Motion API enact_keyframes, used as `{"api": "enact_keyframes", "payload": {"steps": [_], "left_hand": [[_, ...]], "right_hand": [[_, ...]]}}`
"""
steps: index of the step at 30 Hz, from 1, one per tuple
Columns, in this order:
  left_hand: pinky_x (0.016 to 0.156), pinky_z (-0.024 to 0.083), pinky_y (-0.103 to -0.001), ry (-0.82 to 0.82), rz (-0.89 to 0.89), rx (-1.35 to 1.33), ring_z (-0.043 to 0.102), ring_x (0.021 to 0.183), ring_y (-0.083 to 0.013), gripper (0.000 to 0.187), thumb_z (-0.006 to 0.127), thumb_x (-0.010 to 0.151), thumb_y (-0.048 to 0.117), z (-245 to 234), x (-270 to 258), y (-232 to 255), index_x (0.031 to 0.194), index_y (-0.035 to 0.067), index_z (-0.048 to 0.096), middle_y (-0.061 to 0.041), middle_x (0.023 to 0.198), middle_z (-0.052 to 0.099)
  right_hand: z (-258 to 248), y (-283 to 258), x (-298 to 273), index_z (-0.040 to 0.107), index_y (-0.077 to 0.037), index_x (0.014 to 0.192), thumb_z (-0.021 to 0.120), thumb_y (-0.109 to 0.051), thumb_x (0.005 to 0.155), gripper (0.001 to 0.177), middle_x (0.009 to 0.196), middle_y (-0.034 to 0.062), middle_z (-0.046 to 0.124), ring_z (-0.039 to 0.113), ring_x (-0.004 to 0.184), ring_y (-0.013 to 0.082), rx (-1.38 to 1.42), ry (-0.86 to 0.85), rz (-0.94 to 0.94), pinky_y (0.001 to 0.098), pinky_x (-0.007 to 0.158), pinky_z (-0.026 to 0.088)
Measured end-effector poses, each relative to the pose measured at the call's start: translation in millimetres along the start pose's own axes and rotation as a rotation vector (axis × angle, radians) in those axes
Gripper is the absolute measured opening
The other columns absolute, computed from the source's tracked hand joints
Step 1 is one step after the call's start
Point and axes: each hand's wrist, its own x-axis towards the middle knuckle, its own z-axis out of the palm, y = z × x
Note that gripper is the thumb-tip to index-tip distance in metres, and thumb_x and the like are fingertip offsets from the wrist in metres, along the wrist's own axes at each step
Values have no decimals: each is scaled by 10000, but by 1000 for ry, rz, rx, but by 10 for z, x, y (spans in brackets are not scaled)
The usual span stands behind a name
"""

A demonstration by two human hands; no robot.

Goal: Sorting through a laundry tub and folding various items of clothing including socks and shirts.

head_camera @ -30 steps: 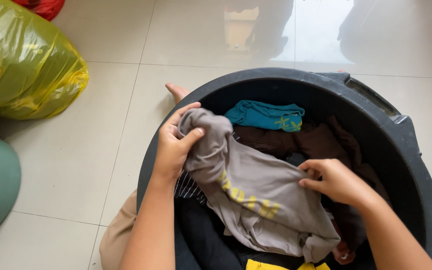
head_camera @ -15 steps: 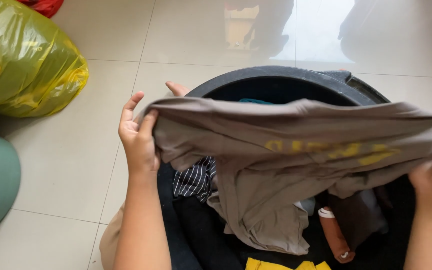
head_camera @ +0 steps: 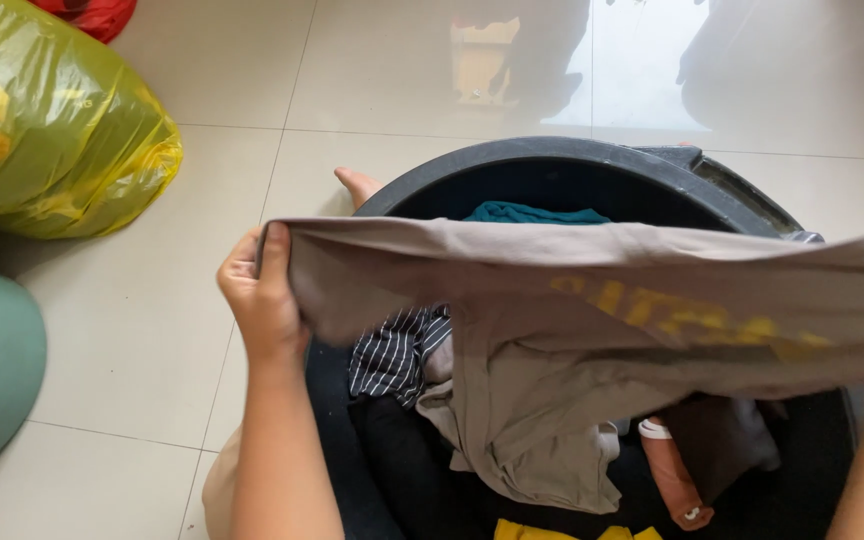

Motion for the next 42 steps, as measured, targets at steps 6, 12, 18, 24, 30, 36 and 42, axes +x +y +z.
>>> {"api": "enact_keyframes", "payload": {"steps": [6, 12, 18, 24, 30, 36, 42], "left_hand": [[529, 505, -257, -197, -490, -208, 639, 517, -169, 332, 738, 955, 306, -241, 264, -483, 742, 76, 632, -108, 648, 667], [830, 587, -457, -366, -140, 1254, 741, 936, -338, 182, 668, 961, 413, 69, 0, -127, 1009, 297, 800, -50, 918, 783], [840, 590, -451, -346, -143, 1282, 748, 945, -331, 182, 665, 974, 404, 65, -11, -81, 1029, 289, 795, -52, 934, 786], [869, 586, -475, -235, -83, 1145, 740, 941, -355, 199, 676, 957, 444, 59, 33, -124, 988, 289, 796, -76, 876, 778], [677, 545, -283, -79, 155, 661, 704, 711, -153, 215, 713, 946, 237, 89, 47, -153, 973, 30, 763, -72, 823, 780], [573, 444, -276, -63, 377, 678, 547, 605, -144, 148, 777, 923, 149, 82, 20, 72, 927, 1, 776, -65, 758, 678], [772, 533, -236, 36, 39, 215, 641, 769, -118, 235, 846, 835, 260, 99, 31, 60, 883, 71, 714, -43, 824, 708]], "right_hand": [[98, -98, -51, 569, -343, 1024, 621, -452, 946, 145, 869, -124, 547, 487, 743, 47, -140, 187, 261, 227, 718, 429], [1064, -162, -405, 704, -245, 1197, 803, -220, 785, 424, 1293, 9, 676, 654, 1221, 254, -1130, -32, -575, 394, 1050, 513], [2025, -398, -447, 709, -174, 1213, 596, -237, 971, 274, 1201, 115, 736, 637, 1238, 360, -852, -483, -215, 509, 1032, 502], [2364, 190, -22, 660, -225, 1284, 727, -682, 752, 705, 1202, 82, 778, 683, 1226, 302, -1385, -685, 124, 473, 1031, 493], [2165, -874, -154, 707, 18, 1145, 740, -87, 868, 297, 903, 207, 779, 726, 756, 270, -528, -585, 260, 358, 646, 585], [1445, -1027, -60, 549, -133, 864, 685, -85, 1021, 213, 820, -37, 582, 475, 681, 33, -130, -259, -32, 154, 634, 390], [1284, -1140, -102, 617, -38, 1009, 622, -110, 1075, 98, 866, 74, 619, 527, 680, 105, -120, -274, 82, 204, 599, 436]]}}
